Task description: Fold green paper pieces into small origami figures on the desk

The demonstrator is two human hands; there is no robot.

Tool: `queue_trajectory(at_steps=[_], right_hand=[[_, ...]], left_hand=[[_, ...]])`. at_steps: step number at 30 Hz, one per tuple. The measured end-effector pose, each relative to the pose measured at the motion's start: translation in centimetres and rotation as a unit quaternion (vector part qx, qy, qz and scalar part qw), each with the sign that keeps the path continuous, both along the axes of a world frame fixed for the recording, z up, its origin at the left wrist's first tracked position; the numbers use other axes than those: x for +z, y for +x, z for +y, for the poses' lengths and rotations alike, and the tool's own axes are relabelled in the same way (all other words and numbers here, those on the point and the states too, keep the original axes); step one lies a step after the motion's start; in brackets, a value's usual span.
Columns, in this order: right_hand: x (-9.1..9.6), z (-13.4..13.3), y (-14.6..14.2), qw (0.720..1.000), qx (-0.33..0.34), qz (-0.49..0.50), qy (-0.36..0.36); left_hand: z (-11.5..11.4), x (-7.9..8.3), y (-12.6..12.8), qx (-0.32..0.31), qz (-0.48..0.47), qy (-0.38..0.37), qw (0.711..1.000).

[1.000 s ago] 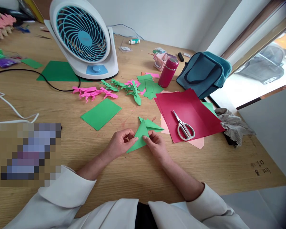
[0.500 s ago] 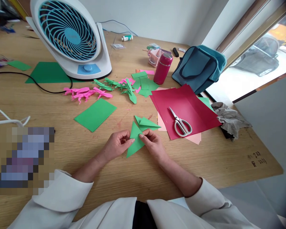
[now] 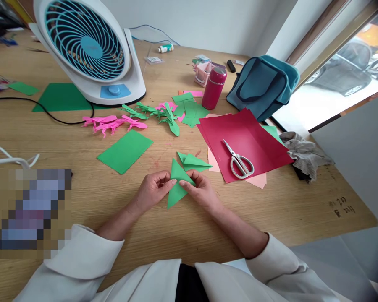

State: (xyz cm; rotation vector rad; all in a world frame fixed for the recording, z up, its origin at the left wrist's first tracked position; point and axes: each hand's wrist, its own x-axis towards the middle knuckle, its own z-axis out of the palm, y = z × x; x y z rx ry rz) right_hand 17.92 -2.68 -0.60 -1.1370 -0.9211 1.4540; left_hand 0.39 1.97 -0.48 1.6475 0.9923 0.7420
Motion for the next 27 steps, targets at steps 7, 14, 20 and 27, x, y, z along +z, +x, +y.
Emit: queue_trajectory(at_steps=[7, 14, 20, 27], right_hand=[[-0.3, 0.1, 0.2, 0.999, -0.036, -0.014, -0.007], [-0.9, -0.1, 0.1, 0.998, -0.042, -0.037, 0.001], [-0.6, -0.4, -0.2, 0.995, -0.043, -0.075, 0.040], [-0.7, -0.4, -0.3, 0.996, -0.040, -0.073, 0.041]], left_hand=[[0.0, 0.9, 0.0, -0.007, -0.036, -0.049, 0.998], [-0.2, 1.2, 0.5, 0.013, -0.048, -0.060, 0.997], [-0.3, 1.0, 0.6, 0.027, -0.036, -0.038, 0.998], [-0.2, 0.7, 0.7, 0.039, -0.037, -0.025, 0.998]])
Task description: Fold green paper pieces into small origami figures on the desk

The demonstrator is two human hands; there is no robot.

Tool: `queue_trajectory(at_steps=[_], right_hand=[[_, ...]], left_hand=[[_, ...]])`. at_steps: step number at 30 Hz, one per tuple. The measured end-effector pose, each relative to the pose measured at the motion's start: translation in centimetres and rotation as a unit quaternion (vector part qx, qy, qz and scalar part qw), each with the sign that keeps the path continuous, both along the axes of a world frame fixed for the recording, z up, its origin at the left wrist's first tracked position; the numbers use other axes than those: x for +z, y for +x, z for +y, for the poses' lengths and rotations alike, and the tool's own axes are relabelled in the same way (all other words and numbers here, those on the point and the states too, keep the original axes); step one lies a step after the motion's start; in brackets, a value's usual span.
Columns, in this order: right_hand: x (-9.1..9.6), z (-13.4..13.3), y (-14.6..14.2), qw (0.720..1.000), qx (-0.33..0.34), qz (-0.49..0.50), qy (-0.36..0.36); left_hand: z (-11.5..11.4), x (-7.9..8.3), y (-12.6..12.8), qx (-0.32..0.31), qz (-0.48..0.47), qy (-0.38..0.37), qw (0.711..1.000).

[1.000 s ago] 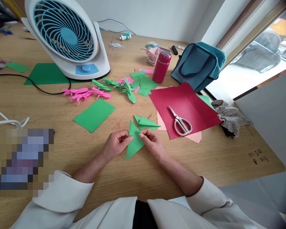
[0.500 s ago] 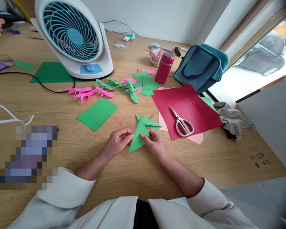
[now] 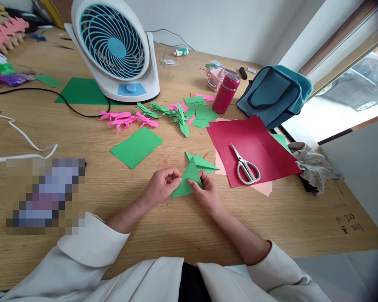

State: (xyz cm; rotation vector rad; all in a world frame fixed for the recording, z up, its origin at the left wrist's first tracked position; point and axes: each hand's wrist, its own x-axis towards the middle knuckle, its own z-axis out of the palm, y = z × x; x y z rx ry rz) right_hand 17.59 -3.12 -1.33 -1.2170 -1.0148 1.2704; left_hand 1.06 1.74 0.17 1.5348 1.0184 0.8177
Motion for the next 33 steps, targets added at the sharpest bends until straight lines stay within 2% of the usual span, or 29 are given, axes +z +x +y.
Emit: queue_trajectory(at_steps=[7, 18, 26, 33], right_hand=[[0.0, -0.3, -0.2, 0.999, 0.006, -0.032, 0.030], [-0.1, -0.4, 0.0, 0.995, 0.006, -0.068, 0.074], [0.5, 0.1, 0.6, 0.975, 0.027, -0.113, 0.190], [0.5, 0.3, 1.0, 0.981, 0.010, -0.104, 0.161]], left_hand=[[-0.1, -0.5, 0.2, 0.014, -0.004, -0.001, 1.000], [-0.1, 0.2, 0.1, -0.005, -0.036, -0.051, 0.998], [0.1, 0.3, 0.2, -0.017, -0.069, -0.103, 0.992], [0.2, 0.0, 0.0, -0.032, -0.071, -0.124, 0.989]])
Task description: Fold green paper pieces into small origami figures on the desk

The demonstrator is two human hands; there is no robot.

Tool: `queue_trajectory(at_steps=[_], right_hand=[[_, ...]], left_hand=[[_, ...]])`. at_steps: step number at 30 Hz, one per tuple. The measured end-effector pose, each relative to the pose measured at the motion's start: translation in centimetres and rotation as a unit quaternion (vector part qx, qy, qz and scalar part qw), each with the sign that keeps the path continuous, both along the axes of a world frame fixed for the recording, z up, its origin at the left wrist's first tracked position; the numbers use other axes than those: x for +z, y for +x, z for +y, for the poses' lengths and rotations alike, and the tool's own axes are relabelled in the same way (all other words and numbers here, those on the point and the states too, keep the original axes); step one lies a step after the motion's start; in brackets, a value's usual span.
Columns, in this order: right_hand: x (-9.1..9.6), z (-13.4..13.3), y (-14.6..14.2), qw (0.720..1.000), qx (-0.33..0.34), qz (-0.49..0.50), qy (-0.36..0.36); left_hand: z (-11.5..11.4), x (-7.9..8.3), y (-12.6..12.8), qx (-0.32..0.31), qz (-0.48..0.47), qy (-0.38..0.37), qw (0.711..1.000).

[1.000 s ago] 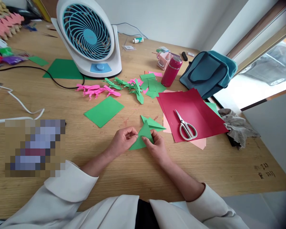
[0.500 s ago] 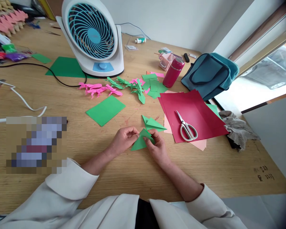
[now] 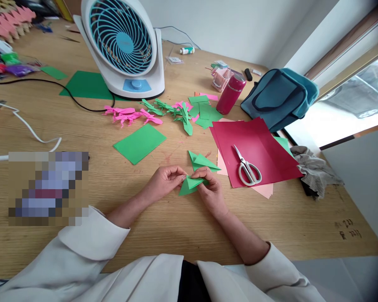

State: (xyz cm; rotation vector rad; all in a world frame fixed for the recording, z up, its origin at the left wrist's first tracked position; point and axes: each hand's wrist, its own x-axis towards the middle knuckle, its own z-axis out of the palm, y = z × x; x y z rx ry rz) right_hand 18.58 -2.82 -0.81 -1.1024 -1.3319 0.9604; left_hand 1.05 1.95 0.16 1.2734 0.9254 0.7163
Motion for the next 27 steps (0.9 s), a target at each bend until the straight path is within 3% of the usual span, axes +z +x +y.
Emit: queue_trajectory(at_steps=[5, 9, 19, 27], right_hand=[[-0.03, -0.12, -0.04, 0.996, -0.007, 0.040, -0.074], [-0.03, -0.30, -0.21, 0.995, -0.014, 0.041, -0.092], [0.10, -0.41, -0.16, 0.998, 0.025, -0.049, 0.037], [0.10, -0.42, 0.25, 0.989, 0.053, -0.105, 0.085]], left_hand=[[-0.08, -0.19, 0.01, -0.001, 0.000, 0.000, 1.000], [-0.12, -0.18, 0.04, 0.007, 0.008, 0.020, 1.000], [-0.19, 0.34, -0.01, 0.033, 0.015, 0.034, 0.999], [-0.06, 0.33, 0.01, 0.027, 0.010, -0.018, 0.999]])
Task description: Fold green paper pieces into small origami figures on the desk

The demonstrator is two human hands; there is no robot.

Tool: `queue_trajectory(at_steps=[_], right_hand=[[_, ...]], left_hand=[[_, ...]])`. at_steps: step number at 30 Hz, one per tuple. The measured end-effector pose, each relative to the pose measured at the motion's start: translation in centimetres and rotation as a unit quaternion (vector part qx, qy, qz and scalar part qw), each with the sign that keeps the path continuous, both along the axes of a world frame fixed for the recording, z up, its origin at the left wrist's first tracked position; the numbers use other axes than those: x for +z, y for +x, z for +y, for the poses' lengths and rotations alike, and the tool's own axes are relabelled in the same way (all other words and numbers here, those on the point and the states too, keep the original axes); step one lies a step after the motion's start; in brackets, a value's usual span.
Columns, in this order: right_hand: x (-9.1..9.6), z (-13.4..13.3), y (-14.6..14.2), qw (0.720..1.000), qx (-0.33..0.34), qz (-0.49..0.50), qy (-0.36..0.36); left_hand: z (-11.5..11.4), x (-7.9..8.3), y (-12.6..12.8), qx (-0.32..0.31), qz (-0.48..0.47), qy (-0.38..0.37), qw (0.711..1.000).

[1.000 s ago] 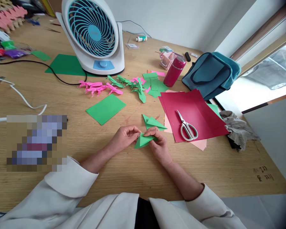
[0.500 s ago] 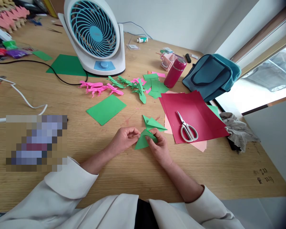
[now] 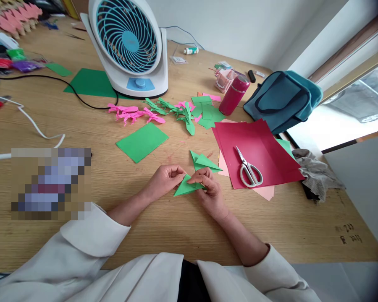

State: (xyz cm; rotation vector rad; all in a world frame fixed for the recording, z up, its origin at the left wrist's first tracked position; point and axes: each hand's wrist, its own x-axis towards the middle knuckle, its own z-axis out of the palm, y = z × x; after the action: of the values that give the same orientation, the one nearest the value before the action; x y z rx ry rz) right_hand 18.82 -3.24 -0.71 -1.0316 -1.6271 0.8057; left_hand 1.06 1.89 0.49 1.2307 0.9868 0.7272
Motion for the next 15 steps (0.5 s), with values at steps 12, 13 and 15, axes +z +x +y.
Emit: queue_trajectory(at_steps=[12, 13, 15], right_hand=[[-0.45, 0.38, 0.89, 0.997, -0.015, -0.063, 0.052], [-0.41, 0.38, 0.88, 0.996, -0.019, -0.067, 0.051], [-0.27, 0.41, 0.82, 0.995, -0.033, -0.074, 0.052]], left_hand=[[-0.29, -0.19, -0.08, -0.040, -0.046, -0.108, 0.992], [-0.29, -0.14, -0.08, -0.040, -0.051, -0.119, 0.991], [-0.28, -0.10, -0.07, -0.041, -0.062, -0.133, 0.988]])
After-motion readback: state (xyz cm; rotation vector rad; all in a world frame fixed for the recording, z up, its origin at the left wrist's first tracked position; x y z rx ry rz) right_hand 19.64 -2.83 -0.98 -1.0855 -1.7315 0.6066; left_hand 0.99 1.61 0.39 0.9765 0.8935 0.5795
